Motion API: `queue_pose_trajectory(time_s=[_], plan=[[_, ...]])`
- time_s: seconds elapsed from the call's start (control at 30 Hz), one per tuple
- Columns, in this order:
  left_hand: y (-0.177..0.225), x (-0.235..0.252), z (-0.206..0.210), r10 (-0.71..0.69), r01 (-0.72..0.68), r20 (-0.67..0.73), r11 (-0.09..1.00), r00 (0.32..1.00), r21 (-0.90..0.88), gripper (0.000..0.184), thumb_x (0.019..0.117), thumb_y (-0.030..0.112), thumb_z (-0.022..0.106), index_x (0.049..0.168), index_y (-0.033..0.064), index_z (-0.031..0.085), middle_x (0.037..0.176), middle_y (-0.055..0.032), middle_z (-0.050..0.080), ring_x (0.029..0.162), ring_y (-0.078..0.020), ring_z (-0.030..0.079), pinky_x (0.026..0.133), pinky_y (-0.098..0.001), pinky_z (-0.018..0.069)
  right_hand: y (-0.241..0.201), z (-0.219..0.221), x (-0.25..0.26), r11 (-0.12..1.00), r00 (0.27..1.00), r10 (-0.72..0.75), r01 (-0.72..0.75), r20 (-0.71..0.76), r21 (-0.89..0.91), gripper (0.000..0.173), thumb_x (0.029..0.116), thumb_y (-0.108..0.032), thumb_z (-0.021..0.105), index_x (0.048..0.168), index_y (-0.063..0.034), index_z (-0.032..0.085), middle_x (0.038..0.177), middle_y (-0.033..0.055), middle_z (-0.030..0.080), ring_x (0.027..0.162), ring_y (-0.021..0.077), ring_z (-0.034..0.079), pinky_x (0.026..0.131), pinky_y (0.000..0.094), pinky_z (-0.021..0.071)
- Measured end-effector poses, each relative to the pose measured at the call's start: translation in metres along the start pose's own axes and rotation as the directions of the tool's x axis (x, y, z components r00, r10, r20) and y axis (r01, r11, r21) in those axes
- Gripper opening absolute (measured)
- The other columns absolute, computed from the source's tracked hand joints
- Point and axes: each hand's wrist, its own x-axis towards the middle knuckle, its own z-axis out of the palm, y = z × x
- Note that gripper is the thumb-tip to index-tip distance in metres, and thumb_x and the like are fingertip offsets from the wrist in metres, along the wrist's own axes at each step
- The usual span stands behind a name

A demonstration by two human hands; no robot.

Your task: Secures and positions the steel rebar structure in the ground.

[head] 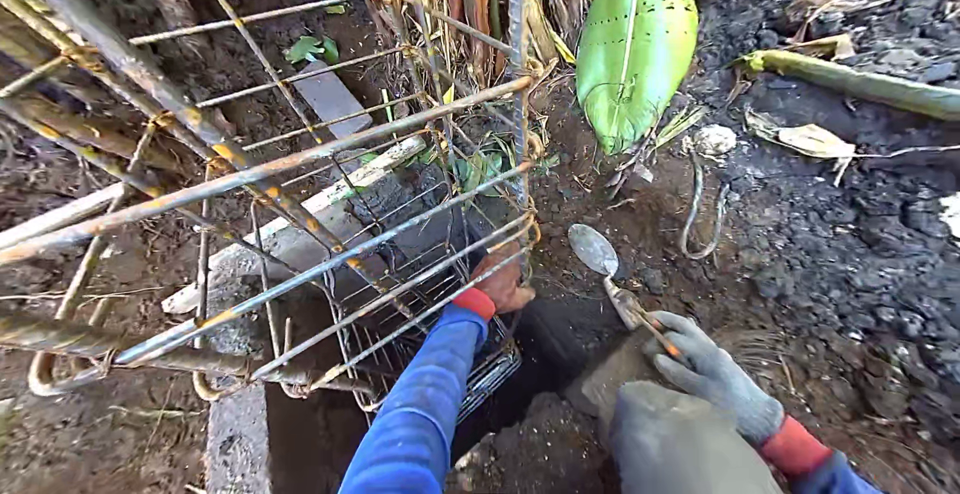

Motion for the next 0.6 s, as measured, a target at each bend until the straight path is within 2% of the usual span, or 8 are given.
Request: queue_pose_trajectory(time_s=[0.1, 0.2, 0.27, 0.33, 0.4, 0.47, 0.53, 0.6], plan=[[0.000, 0.003, -0.002, -0.007, 0.007, 0.018, 1.000, 1.000, 0.009, 0.063, 0.0824, 0.053, 0.069, 0.131, 0.0133, 0.065, 0.140, -0.0078, 0.061, 0.129, -0.0232, 0.058, 0.109, -0.0467, 0.0480, -0.013, -0.019, 0.025, 0.992, 0.994, 0.104, -0.107, -0.042, -0.072, 0.030, 0.0937, -0.046, 0.060, 0.114, -0.0315, 0.076, 0.132, -0.0040, 0.066, 0.128, 0.0172, 0.057, 0.105, 0.0481, 0.0501], [-0.002, 0.001, -0.002, -0.009, 0.009, 0.033, 1.000, 0.999, 0.000, 0.062, 0.0832, 0.052, 0.070, 0.130, 0.0122, 0.066, 0.140, -0.0085, 0.061, 0.128, -0.0239, 0.059, 0.107, -0.0474, 0.0496, -0.044, -0.039, 0.042, 0.983, 0.984, 0.178, -0.179, -0.008, -0.041, 0.034, 0.0913, -0.044, 0.064, 0.123, -0.0332, 0.073, 0.133, -0.0066, 0.065, 0.118, 0.0121, 0.064, 0.096, 0.0436, 0.0570], [-0.003, 0.004, 0.002, 0.008, -0.008, 0.011, 1.000, 1.000, -0.003, 0.061, 0.0820, 0.053, 0.071, 0.129, 0.0126, 0.067, 0.138, -0.0083, 0.062, 0.127, -0.0237, 0.059, 0.106, -0.0473, 0.0507, -0.061, -0.050, 0.044, 0.977, 0.978, 0.204, -0.206, 0.031, 0.060, 0.037, 0.0926, -0.044, 0.064, 0.127, -0.0331, 0.072, 0.125, -0.0089, 0.070, 0.107, 0.0091, 0.068, 0.090, 0.0395, 0.0586], [-0.002, 0.006, 0.004, 0.008, -0.008, -0.012, 1.000, 1.000, -0.014, 0.062, 0.0803, 0.053, 0.072, 0.127, 0.0137, 0.067, 0.137, -0.0072, 0.062, 0.125, -0.0231, 0.060, 0.104, -0.0477, 0.0519, -0.073, -0.064, 0.044, 0.933, 0.966, 0.233, -0.255, 0.114, 0.256, 0.040, 0.0951, -0.045, 0.064, 0.132, -0.0298, 0.069, 0.123, -0.0032, 0.073, 0.108, 0.0151, 0.070, 0.092, 0.0406, 0.0596], [-0.003, 0.004, 0.003, 0.004, -0.005, -0.023, 0.999, 1.000, -0.033, 0.061, 0.0798, 0.052, 0.074, 0.127, 0.0134, 0.068, 0.135, -0.0077, 0.063, 0.124, -0.0242, 0.061, 0.103, -0.0492, 0.0521, -0.083, -0.085, 0.043, 0.793, 0.924, 0.291, -0.378, 0.249, 0.478, 0.046, 0.0959, -0.041, 0.063, 0.137, -0.0199, 0.065, 0.126, 0.0112, 0.070, 0.110, 0.0278, 0.069, 0.093, 0.0458, 0.0589], [-0.003, 0.001, 0.000, 0.016, -0.016, -0.012, 1.000, 1.000, -0.027, 0.060, 0.0814, 0.050, 0.074, 0.128, 0.0120, 0.067, 0.136, -0.0094, 0.063, 0.124, -0.0256, 0.061, 0.103, -0.0498, 0.0517, -0.088, -0.112, 0.036, 0.694, 0.870, 0.348, -0.489, 0.348, 0.528, 0.050, 0.0970, -0.043, 0.056, 0.140, -0.0175, 0.061, 0.129, 0.0166, 0.068, 0.107, 0.0325, 0.070, 0.081, 0.0452, 0.0613], [-0.003, 0.002, 0.000, 0.033, -0.033, -0.015, 0.999, 0.999, -0.013, 0.059, 0.0820, 0.050, 0.072, 0.127, 0.0120, 0.068, 0.136, -0.0090, 0.063, 0.124, -0.0253, 0.061, 0.104, -0.0490, 0.0517, -0.093, -0.143, 0.025, 0.681, 0.845, 0.425, -0.534, 0.324, 0.501, 0.047, 0.1030, -0.042, 0.049, 0.141, -0.0161, 0.058, 0.124, 0.0172, 0.069, 0.100, 0.0328, 0.072, 0.077, 0.0485, 0.0632], [-0.003, 0.003, 0.003, 0.033, -0.033, -0.020, 0.999, 0.999, 0.006, 0.058, 0.0814, 0.051, 0.072, 0.125, 0.0127, 0.068, 0.134, -0.0087, 0.064, 0.122, -0.0254, 0.062, 0.101, -0.0492, 0.0530, -0.133, -0.162, 0.015, 0.706, 0.824, 0.548, -0.548, 0.145, 0.449, 0.042, 0.1077, -0.035, 0.042, 0.137, -0.0110, 0.059, 0.113, 0.0136, 0.070, 0.093, 0.0248, 0.071, 0.078, 0.0438, 0.0619]])
